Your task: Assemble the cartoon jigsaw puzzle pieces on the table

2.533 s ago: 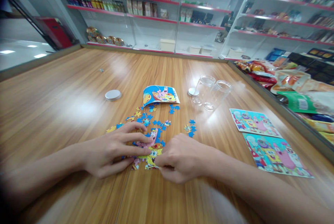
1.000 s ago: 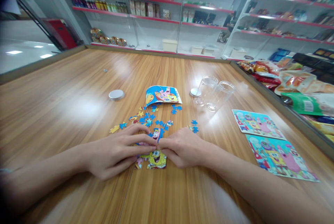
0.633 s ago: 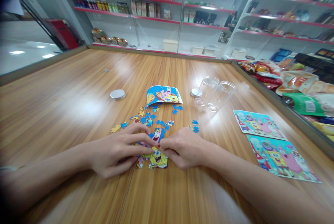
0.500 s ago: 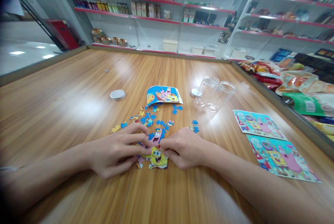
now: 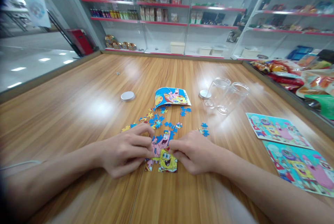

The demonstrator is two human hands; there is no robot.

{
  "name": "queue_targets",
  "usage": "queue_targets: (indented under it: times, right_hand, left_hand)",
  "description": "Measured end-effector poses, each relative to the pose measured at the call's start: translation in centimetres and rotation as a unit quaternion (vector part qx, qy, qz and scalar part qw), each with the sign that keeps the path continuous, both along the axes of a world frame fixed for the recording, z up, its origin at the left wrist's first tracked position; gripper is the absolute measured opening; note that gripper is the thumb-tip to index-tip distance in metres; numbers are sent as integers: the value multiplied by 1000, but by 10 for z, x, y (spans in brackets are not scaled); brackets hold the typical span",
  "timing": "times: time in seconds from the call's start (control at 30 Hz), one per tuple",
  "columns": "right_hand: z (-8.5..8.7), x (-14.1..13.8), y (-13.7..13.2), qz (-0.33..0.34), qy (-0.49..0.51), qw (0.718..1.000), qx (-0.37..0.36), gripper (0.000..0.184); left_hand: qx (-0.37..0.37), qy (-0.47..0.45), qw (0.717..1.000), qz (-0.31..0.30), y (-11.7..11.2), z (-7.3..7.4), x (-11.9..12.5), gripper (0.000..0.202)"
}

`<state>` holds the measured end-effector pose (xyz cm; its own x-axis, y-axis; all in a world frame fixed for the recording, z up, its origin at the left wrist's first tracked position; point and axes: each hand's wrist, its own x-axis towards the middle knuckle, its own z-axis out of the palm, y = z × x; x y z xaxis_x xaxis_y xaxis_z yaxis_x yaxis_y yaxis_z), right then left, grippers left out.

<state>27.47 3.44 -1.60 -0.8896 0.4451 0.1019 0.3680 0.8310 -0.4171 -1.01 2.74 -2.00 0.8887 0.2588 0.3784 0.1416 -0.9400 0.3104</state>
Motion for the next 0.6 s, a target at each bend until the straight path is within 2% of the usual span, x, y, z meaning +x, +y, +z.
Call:
queue_targets:
  times: [0.1,0.33,0.6]
  right_hand:
    - [0,0,0,5,-6,1000,12,10]
    - [-1,-4,-7,83,-37,992,88,15]
    - [-3,-4,-7,70,-24,993,92,16]
  left_hand:
    - [-4,1,1000,1,-1,2,1,27]
    - [-18,17,1000,0,-2,8,3,26]
    - [-20,25,999,4,-3,12,5,21]
